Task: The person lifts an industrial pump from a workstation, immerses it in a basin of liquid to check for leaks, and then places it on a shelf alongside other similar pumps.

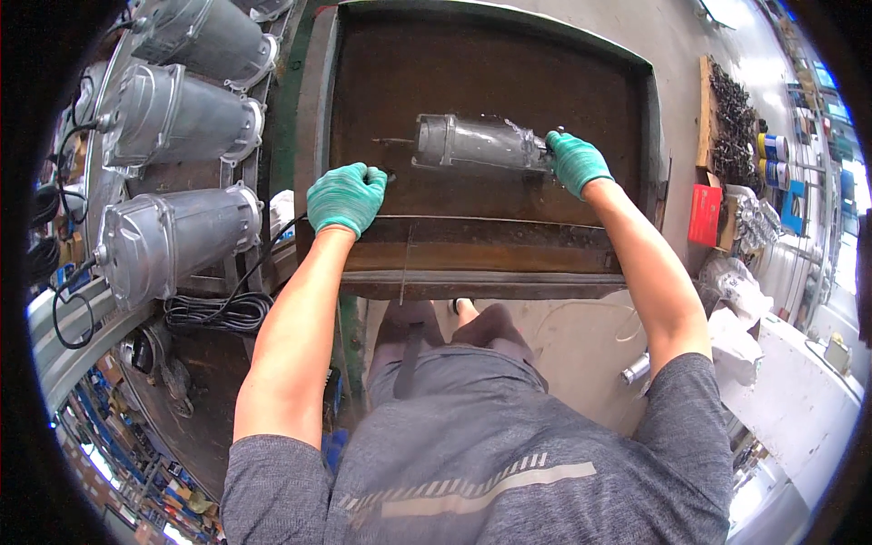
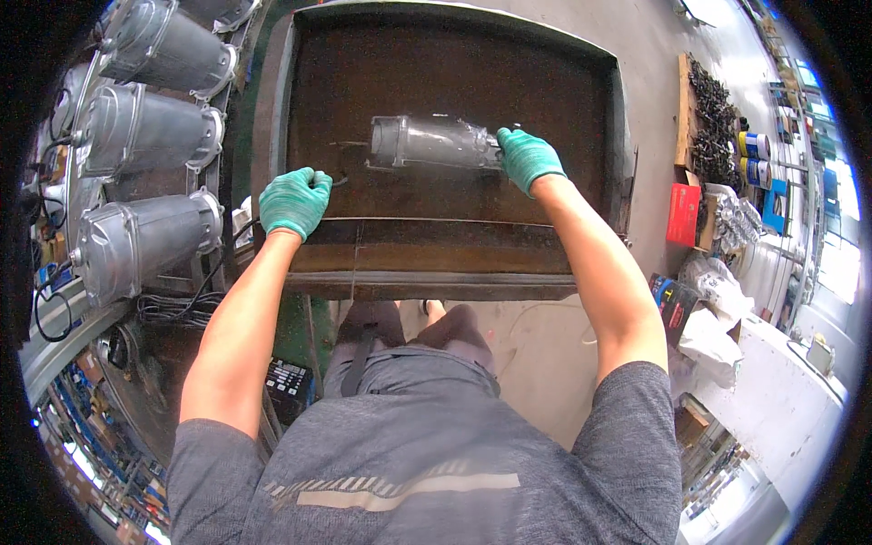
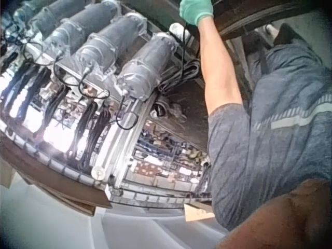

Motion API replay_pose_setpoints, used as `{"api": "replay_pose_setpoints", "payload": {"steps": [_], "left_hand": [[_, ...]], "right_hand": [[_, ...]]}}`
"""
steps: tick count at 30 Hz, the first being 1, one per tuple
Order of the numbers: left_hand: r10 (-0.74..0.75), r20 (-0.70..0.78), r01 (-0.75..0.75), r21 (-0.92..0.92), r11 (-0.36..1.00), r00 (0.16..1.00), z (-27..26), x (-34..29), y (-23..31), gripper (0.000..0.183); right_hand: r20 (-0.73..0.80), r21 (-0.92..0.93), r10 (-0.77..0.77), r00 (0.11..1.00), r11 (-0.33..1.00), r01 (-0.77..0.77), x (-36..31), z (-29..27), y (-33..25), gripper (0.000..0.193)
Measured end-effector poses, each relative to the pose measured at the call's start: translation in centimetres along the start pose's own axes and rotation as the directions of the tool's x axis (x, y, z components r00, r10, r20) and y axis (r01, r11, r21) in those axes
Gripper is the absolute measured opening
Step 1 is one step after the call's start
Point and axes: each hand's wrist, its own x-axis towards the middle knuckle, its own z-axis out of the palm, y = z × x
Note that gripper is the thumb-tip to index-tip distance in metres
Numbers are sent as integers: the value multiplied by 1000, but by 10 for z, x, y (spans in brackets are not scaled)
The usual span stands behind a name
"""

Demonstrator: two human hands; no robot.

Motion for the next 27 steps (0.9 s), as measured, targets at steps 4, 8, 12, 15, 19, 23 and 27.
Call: {"api": "replay_pose_setpoints", "payload": {"steps": [4,8,12,15,19,23,27], "left_hand": [[-40,58,39,14,999,998,-1,1,1,35],[-48,88,43,61,997,995,-3,5,6,39],[-86,107,78,76,994,990,-4,5,9,39],[-104,125,94,84,992,987,-5,3,10,39],[-114,139,102,89,991,984,-2,6,11,39],[-106,146,93,92,991,984,-3,6,10,39],[-106,135,93,103,990,985,-5,5,13,40]], "right_hand": [[16,170,77,997,982,-79,-7,0,-2,17],[-48,173,49,998,984,-40,-9,11,3,17],[-21,201,86,996,976,-80,-8,13,4,19],[-28,230,95,995,969,-86,-10,11,1,19],[-61,302,100,993,950,-77,-17,8,2,19],[-35,339,105,994,937,-87,-20,6,4,18],[-52,332,104,993,940,-81,-26,3,8,19]]}}
